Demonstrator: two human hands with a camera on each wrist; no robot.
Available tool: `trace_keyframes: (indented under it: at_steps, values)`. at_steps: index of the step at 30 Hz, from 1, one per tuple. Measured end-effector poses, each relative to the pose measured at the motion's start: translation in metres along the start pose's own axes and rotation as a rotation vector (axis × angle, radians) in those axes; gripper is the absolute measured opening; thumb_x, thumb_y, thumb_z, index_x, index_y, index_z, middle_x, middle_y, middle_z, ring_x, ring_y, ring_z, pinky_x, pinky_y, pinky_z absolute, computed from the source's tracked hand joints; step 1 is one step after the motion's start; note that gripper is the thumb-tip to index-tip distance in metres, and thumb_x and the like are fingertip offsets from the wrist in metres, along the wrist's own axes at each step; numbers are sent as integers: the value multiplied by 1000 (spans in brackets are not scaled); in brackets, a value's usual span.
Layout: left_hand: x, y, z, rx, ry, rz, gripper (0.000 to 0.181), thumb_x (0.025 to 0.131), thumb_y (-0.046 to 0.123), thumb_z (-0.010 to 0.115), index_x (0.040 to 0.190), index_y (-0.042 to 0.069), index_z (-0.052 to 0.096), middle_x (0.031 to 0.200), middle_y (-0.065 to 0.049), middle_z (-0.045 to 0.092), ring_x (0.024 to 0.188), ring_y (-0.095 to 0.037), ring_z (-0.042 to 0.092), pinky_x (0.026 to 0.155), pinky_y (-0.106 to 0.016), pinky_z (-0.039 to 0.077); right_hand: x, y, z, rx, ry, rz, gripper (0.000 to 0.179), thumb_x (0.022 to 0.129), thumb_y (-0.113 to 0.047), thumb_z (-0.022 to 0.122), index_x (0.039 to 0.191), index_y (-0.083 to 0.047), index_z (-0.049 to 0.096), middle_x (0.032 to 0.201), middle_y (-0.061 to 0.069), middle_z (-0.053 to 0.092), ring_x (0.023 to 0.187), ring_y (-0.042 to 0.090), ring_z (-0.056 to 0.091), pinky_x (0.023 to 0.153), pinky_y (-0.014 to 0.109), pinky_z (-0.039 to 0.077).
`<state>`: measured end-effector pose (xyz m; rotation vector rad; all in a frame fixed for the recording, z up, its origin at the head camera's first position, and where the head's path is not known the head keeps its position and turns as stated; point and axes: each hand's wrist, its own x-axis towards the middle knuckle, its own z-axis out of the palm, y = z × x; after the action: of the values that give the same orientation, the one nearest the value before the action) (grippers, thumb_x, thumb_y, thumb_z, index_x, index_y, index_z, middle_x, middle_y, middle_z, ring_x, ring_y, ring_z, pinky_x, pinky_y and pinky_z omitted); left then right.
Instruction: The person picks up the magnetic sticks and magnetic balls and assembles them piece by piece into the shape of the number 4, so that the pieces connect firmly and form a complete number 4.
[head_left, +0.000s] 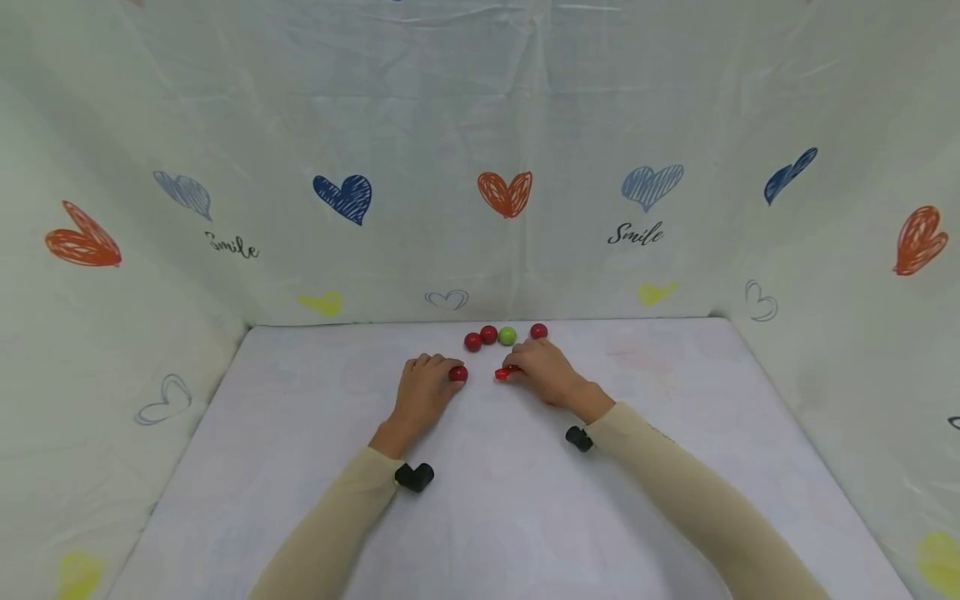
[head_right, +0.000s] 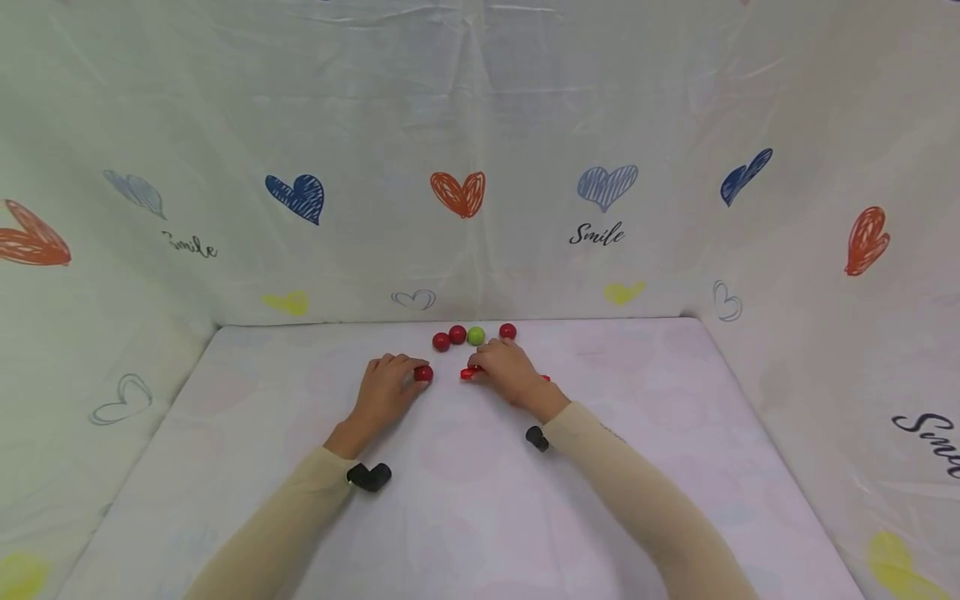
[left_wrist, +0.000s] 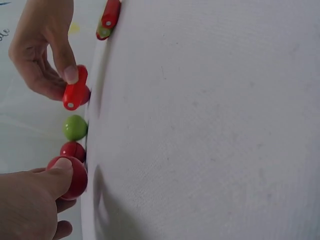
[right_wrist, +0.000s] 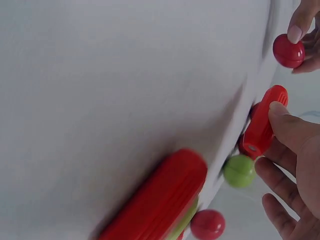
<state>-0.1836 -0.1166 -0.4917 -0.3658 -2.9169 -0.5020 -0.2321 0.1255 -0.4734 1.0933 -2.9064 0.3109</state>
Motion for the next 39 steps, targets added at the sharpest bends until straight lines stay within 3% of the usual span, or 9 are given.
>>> trace_keyframes:
  at_steps: [11, 21, 34, 39]
  values:
    - [-10, 4, 5, -8, 6, 21, 36, 93, 23, 84, 127, 15, 75, 117, -6, 75, 110, -26, 63, 106, -50, 47, 10, -18, 8, 21, 30, -55, 18, 94, -17, 82, 112, -15, 82, 101, 1, 76, 100, 20, 68, 96, 41, 53]
    - [-15, 7, 6, -18, 28, 50, 34, 94, 24, 83, 126, 13, 75, 115, -5, 76, 108, -26, 63, 104, -50, 47, 12, -29, 10, 44, 41, -79, 19, 95, -15, 81, 114, -14, 81, 104, 1, 77, 100, 20, 67, 99, 41, 52]
    - [-18, 3, 6, -30, 32, 79, 36, 95, 23, 81, 130, 15, 75, 114, -5, 73, 107, -26, 62, 103, -49, 48, 14, -32, 11, 46, 22, -61, 22, 95, -18, 81, 117, -13, 80, 106, 1, 76, 102, 20, 67, 100, 40, 53]
    - [-18, 2, 6, -24, 31, 72, 35, 95, 24, 81, 129, 15, 75, 114, -4, 73, 109, -26, 62, 105, -50, 48, 14, -25, 4, 47, 46, 16, 28, 98, -24, 78, 123, -11, 77, 119, 5, 74, 115, 23, 66, 105, 43, 52]
